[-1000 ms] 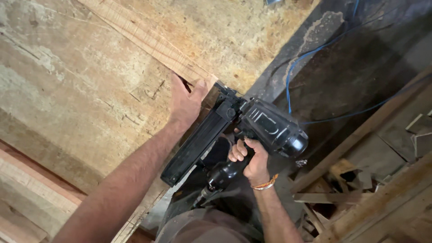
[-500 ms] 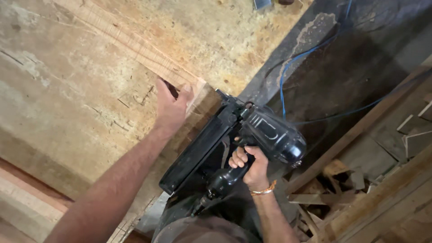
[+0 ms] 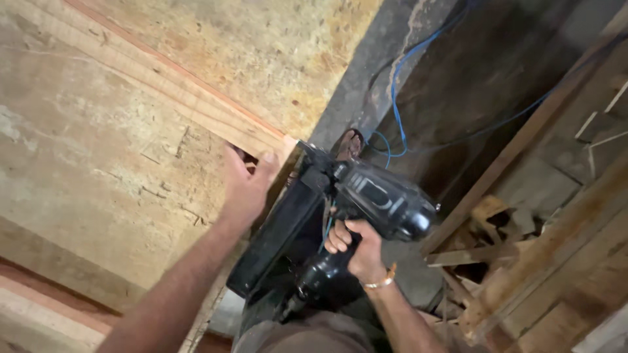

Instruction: The person assembles wooden frames on a workbench. They position wooden slats and boards against a frame base, hold them aligned, and drive nails using a pneumatic nail gun, repeating the process for multiple frame sections and repositioning pieces as needed.

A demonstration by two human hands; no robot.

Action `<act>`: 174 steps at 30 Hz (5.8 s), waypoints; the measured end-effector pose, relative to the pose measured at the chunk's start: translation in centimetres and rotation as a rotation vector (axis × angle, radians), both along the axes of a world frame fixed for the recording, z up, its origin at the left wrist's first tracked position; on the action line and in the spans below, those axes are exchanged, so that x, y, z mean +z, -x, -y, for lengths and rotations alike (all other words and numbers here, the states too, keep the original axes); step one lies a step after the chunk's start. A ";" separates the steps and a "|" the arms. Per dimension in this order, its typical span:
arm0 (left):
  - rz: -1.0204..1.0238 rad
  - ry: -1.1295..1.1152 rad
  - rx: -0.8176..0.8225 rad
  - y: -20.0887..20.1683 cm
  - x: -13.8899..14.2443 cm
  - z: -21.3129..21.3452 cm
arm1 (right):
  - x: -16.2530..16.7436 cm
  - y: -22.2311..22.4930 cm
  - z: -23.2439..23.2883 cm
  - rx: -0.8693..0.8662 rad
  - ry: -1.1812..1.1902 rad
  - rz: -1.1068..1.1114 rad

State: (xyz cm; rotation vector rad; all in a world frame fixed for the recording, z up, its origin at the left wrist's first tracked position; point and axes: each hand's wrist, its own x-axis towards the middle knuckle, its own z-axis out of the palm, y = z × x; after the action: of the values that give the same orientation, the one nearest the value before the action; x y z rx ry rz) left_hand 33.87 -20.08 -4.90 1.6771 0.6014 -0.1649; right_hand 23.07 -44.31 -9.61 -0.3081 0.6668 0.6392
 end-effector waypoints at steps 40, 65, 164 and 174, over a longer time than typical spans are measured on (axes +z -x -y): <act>0.800 -1.337 -1.101 -8.6 -1.5 -7.6 | -2.6 2.4 0.5 -0.041 -0.032 0.021; 0.847 -1.328 -1.137 -9.0 -1.4 -8.1 | -2.3 2.1 1.3 -0.038 -0.037 0.027; -0.136 -0.443 0.400 -7.4 13.7 1.5 | 4.8 -47.9 -7.0 0.934 1.525 1.975; -0.146 -0.434 0.413 -7.3 14.6 1.6 | 16.1 -44.9 -9.6 0.885 1.187 1.795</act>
State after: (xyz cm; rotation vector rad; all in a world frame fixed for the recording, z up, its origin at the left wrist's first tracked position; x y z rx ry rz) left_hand 41.13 -21.69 9.68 1.9204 1.1413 0.1548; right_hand 67.93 -34.67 6.45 -2.0284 -1.0287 0.4436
